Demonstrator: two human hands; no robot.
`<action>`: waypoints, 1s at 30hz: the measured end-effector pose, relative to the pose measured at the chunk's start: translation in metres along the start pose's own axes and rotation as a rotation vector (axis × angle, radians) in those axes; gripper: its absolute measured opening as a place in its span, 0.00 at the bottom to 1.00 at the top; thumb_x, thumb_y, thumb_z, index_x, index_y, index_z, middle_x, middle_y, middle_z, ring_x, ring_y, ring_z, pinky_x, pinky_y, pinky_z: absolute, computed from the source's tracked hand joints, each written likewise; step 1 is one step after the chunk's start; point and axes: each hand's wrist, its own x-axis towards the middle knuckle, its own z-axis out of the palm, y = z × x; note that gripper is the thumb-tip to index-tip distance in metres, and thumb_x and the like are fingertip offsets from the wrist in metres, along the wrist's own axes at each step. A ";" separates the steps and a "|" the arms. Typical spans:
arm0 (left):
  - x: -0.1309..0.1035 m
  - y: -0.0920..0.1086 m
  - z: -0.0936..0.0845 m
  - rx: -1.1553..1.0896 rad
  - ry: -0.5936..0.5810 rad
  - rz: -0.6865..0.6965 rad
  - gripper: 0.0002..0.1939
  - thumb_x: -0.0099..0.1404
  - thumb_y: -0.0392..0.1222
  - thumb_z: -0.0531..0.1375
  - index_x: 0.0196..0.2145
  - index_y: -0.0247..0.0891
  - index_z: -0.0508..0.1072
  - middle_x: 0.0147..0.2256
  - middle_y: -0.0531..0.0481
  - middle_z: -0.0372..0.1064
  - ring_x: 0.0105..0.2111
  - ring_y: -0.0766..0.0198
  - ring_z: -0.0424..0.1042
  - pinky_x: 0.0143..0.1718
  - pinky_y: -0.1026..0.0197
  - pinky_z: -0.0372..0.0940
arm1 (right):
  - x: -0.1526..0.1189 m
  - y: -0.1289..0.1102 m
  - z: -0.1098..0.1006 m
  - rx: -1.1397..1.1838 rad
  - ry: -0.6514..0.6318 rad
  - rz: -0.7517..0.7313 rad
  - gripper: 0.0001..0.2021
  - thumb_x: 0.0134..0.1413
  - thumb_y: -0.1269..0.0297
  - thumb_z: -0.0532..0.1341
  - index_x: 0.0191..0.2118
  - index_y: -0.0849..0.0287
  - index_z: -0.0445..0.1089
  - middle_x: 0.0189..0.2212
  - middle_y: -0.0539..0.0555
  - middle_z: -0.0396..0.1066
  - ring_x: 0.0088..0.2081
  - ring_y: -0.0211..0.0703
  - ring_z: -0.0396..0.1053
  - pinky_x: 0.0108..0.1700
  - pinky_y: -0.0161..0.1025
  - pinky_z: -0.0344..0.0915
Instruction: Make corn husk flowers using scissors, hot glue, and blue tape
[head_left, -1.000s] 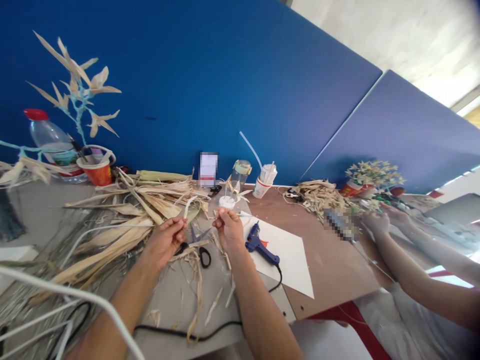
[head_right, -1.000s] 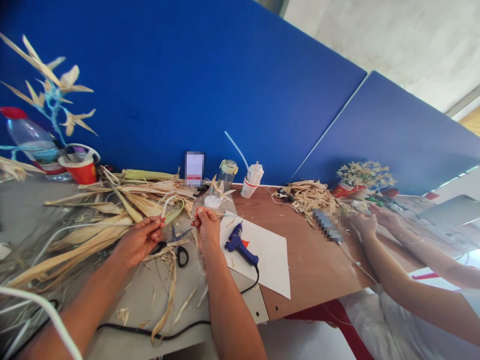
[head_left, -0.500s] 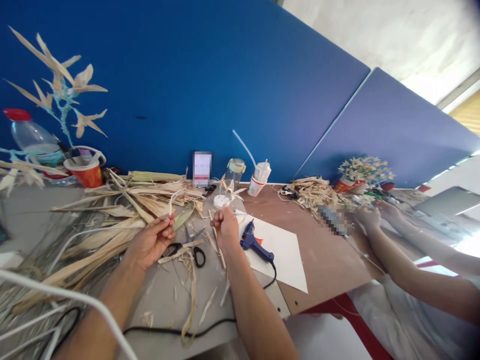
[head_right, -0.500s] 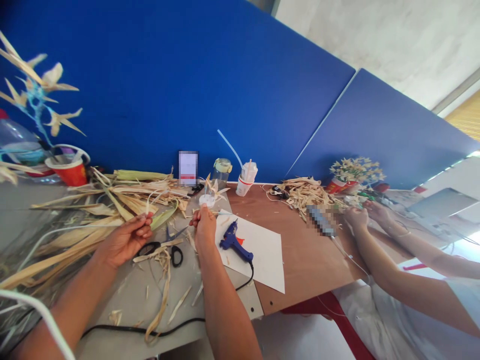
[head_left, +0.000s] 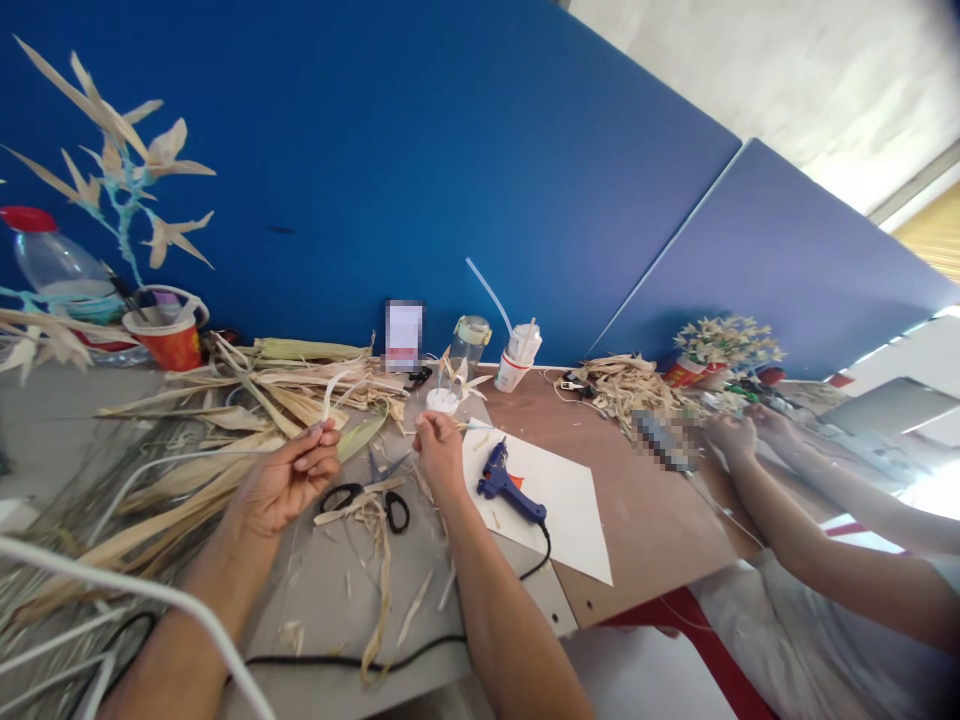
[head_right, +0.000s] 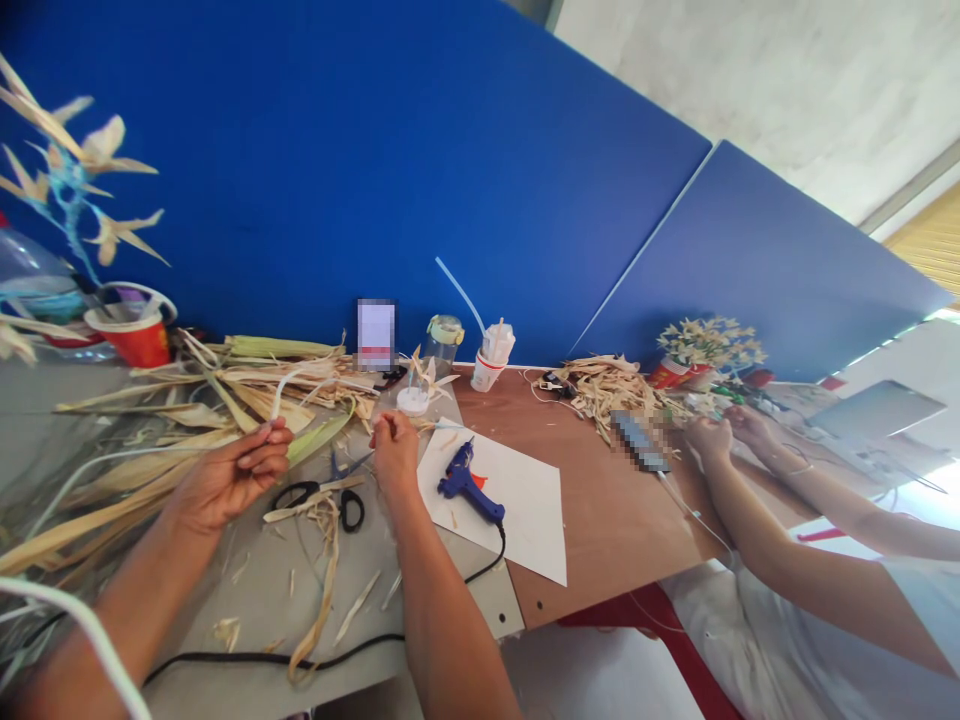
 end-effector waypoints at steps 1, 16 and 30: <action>0.001 0.001 0.000 -0.004 0.002 0.005 0.15 0.67 0.24 0.44 0.33 0.25 0.70 0.25 0.51 0.61 0.13 0.82 0.54 0.15 0.74 0.55 | -0.001 0.000 0.000 -0.105 -0.021 -0.037 0.11 0.54 0.60 0.55 0.32 0.60 0.70 0.20 0.47 0.64 0.24 0.37 0.61 0.30 0.35 0.60; 0.004 0.011 -0.008 0.032 0.052 0.197 0.14 0.63 0.21 0.48 0.31 0.28 0.71 0.24 0.53 0.62 0.13 0.80 0.54 0.16 0.73 0.55 | -0.025 -0.005 0.027 -0.897 -0.470 -0.472 0.22 0.60 0.51 0.55 0.56 0.55 0.66 0.48 0.58 0.72 0.54 0.54 0.61 0.55 0.51 0.57; 0.007 0.008 -0.012 0.074 0.096 0.212 0.10 0.60 0.23 0.53 0.31 0.30 0.73 0.23 0.53 0.64 0.13 0.80 0.55 0.17 0.72 0.57 | -0.001 0.009 0.020 0.483 0.051 0.116 0.19 0.51 0.51 0.60 0.44 0.60 0.66 0.31 0.53 0.74 0.38 0.44 0.74 0.47 0.45 0.69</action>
